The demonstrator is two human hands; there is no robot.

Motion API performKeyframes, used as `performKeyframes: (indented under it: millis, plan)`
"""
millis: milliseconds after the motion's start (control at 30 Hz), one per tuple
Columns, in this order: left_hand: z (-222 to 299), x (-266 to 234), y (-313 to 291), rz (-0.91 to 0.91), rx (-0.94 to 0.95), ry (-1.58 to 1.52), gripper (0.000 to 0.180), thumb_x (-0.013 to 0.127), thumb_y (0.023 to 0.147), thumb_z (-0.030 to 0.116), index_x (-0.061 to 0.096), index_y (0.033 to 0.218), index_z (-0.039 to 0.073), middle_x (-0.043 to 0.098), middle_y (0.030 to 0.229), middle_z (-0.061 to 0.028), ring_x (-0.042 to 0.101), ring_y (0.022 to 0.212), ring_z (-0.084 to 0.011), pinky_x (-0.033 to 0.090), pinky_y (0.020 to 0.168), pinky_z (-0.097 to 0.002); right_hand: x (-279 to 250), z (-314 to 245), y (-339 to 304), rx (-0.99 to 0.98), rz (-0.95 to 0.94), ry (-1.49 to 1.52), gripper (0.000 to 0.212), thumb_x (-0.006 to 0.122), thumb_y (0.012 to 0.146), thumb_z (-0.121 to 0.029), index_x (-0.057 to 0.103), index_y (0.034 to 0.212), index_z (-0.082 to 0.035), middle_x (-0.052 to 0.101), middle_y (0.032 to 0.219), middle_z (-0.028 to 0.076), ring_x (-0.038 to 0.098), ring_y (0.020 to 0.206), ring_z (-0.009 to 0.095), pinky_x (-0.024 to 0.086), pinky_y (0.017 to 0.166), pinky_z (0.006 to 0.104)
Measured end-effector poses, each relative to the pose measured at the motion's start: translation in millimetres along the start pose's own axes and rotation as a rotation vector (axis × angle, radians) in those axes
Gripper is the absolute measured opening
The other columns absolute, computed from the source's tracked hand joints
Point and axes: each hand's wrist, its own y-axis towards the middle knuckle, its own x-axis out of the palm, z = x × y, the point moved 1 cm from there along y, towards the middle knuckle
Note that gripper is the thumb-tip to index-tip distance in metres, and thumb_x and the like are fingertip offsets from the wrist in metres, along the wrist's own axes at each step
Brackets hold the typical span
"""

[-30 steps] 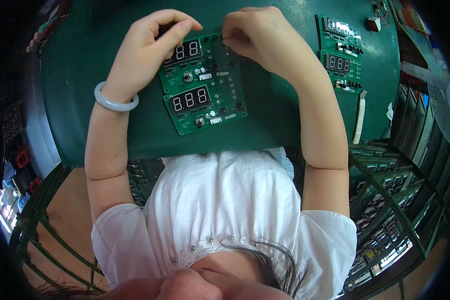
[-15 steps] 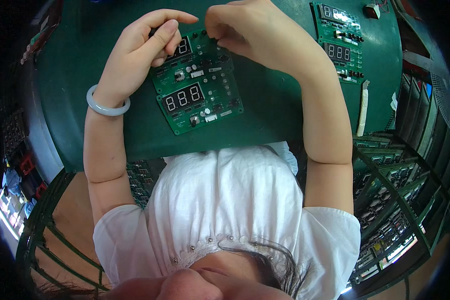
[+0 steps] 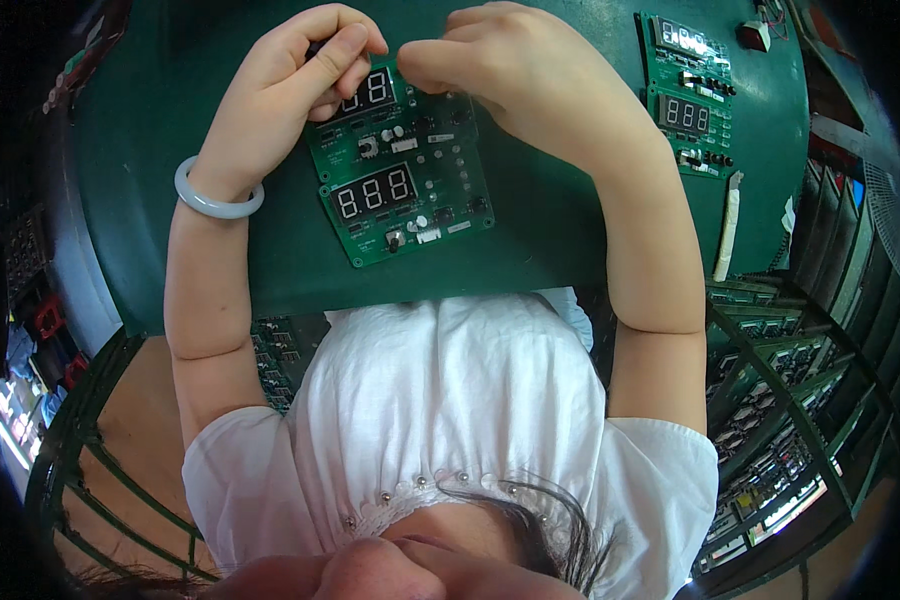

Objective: Assembling small electronic components and separating printed circuit boards at a factory workbench.

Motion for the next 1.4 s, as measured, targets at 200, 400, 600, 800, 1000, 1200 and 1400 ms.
performKeyframes:
  millis: [200, 400, 600, 800, 1000, 1200, 1400]
  plan:
    - [-3, 0, 2, -0.055, -0.011, -0.148, 0.018, 0.046, 0.103, 0.017, 0.055, 0.101, 0.002, 0.051, 0.073, 0.0016, 0.038, 0.057, -0.0034, 0.031, 0.051, -0.0168, 13, 18, 2, -0.412, 0.379, 0.022, 0.014, 0.068, 0.076, 0.001, 0.06, 0.087, -0.003, 0.064, 0.078, 0.01, 0.062, 0.077, 0.03, 0.051, 0.072, 0.0374]
    - [-1, -5, 5, -0.052, -0.084, -0.367, 0.02, 0.044, 0.105, 0.021, 0.052, 0.103, 0.003, 0.051, 0.073, 0.0002, 0.033, 0.052, -0.0028, 0.028, 0.048, -0.0172, -17, 4, 5, 0.294, 0.018, 0.243, 0.011, 0.067, 0.079, 0.0, 0.062, 0.087, -0.004, 0.062, 0.076, 0.009, 0.061, 0.076, 0.028, 0.05, 0.067, 0.0362]
    - [-18, -15, 5, -0.128, -0.084, -0.513, 0.03, 0.044, 0.105, 0.026, 0.05, 0.121, 0.002, 0.051, 0.072, -0.0021, 0.033, 0.051, -0.0046, 0.028, 0.048, -0.0177, 3, 15, 10, -0.315, 0.414, 0.39, 0.011, 0.067, 0.078, 0.0, 0.06, 0.086, -0.003, 0.062, 0.076, 0.009, 0.06, 0.072, 0.029, 0.05, 0.065, 0.0359]
    - [-23, -16, 5, -0.247, -0.044, -0.522, 0.031, 0.041, 0.106, 0.027, 0.054, 0.116, 0.0, 0.046, 0.076, 0.0013, 0.03, 0.057, -0.0011, 0.031, 0.051, -0.0138, -10, 8, 9, 0.273, -0.034, 0.302, 0.014, 0.07, 0.077, 0.001, 0.064, 0.088, -0.003, 0.061, 0.076, 0.01, 0.061, 0.074, 0.027, 0.05, 0.065, 0.0345]
    - [-10, 0, 0, -0.2, -0.04, -0.535, 0.032, 0.041, 0.106, 0.029, 0.054, 0.112, 0.0, 0.05, 0.079, -0.0009, 0.031, 0.059, -0.0007, 0.03, 0.051, -0.0131, -25, -19, 13, 0.376, 0.272, 0.492, 0.018, 0.074, 0.075, 0.003, 0.069, 0.091, -0.003, 0.058, 0.086, 0.01, 0.061, 0.075, 0.026, 0.05, 0.065, 0.032]
    - [-13, 5, 1, -0.226, -0.094, -0.543, 0.036, 0.04, 0.106, 0.032, 0.054, 0.114, 0.0, 0.052, 0.082, -0.0023, 0.031, 0.059, -0.0006, 0.032, 0.052, -0.0127, -18, -22, 11, 0.215, 0.296, 0.282, 0.02, 0.076, 0.073, -0.001, 0.07, 0.092, -0.004, 0.055, 0.087, 0.009, 0.058, 0.077, 0.024, 0.049, 0.064, 0.0326]
    - [-11, 7, 2, -0.303, -0.093, -0.64, 0.039, 0.038, 0.106, 0.033, 0.053, 0.121, 0.0, 0.05, 0.08, -0.0016, 0.03, 0.058, -0.0007, 0.033, 0.052, -0.0126, -20, -23, 11, 0.099, 0.317, 0.162, 0.019, 0.075, 0.073, -0.001, 0.068, 0.091, -0.003, 0.054, 0.088, 0.009, 0.058, 0.078, 0.026, 0.049, 0.066, 0.0329]
